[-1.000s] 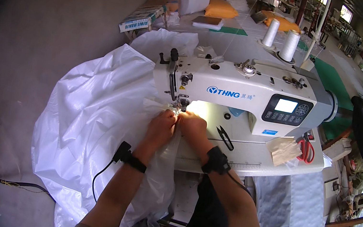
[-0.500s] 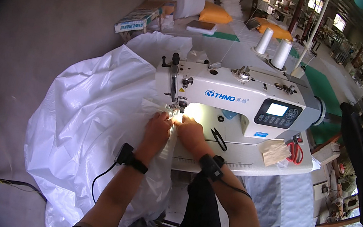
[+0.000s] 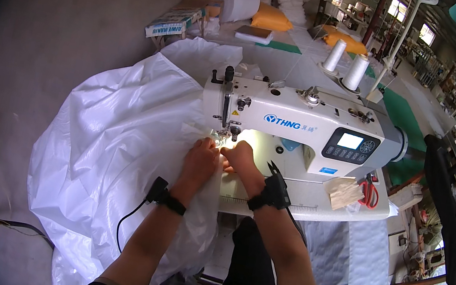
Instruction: Sewing together large white plastic or synthetic fabric sheets using an industrial sewing machine.
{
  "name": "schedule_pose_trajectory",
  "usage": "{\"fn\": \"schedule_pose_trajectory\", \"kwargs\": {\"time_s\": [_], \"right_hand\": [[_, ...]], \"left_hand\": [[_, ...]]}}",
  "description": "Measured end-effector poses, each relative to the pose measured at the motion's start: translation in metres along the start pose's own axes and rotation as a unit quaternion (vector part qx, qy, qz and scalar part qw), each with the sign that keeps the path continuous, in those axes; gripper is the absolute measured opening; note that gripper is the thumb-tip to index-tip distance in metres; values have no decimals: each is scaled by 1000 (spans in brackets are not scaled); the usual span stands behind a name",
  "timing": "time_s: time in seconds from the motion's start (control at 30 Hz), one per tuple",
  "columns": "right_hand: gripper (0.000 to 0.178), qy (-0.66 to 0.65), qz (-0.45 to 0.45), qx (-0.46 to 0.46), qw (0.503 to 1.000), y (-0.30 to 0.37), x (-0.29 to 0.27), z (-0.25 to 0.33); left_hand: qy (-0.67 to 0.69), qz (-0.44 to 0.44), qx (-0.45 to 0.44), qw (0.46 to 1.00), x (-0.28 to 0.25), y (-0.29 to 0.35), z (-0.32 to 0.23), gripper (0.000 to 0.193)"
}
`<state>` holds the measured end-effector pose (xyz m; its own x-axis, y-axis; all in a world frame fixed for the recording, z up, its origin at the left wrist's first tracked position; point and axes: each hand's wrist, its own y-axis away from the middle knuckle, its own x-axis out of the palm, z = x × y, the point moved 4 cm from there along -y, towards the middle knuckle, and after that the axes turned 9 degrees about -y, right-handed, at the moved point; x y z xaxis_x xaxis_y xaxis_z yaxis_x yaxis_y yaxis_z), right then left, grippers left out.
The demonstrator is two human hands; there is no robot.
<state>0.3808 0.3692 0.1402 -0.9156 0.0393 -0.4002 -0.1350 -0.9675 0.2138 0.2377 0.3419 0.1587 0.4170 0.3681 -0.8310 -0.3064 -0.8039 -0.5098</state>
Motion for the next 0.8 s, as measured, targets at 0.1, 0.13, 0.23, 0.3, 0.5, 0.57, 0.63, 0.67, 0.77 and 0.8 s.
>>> {"fn": "schedule_pose_trajectory", "kwargs": {"time_s": [0.1, 0.13, 0.23, 0.3, 0.5, 0.57, 0.63, 0.67, 0.77, 0.8], "right_hand": [[27, -188, 17, 39, 981, 24, 13, -12], [34, -197, -10, -1, 980, 30, 12, -14], [43, 3, -43, -95, 995, 38, 15, -7], [39, 149, -60, -120, 980, 46, 26, 4], [37, 228, -46, -104, 967, 58, 27, 15], [39, 167, -110, -121, 972, 55, 21, 3], [43, 102, -160, -144, 971, 51, 22, 2], [44, 78, -120, -104, 984, 46, 25, 4], [45, -25, -92, -40, 995, 28, 38, -9], [44, -101, -105, -18, 989, 19, 39, -20]], "left_hand": [[24, 17, -11, 999, 0, 1, 5, 13], [27, 17, -9, 999, 0, 0, 3, 13], [10, 32, -7, 999, 6, 0, 3, 14], [33, -23, -12, 999, 11, 4, 13, 13], [28, 12, 0, 1000, 9, 3, 7, 15], [-2, 29, 24, 999, 3, 0, -5, 15], [-42, 47, 37, 997, 2, -2, -1, 15], [-40, 72, 22, 996, 10, -4, 10, 14], [-44, 110, 23, 993, 26, -13, 30, 12], [-46, 121, 40, 991, 30, -17, 29, 11]]}}
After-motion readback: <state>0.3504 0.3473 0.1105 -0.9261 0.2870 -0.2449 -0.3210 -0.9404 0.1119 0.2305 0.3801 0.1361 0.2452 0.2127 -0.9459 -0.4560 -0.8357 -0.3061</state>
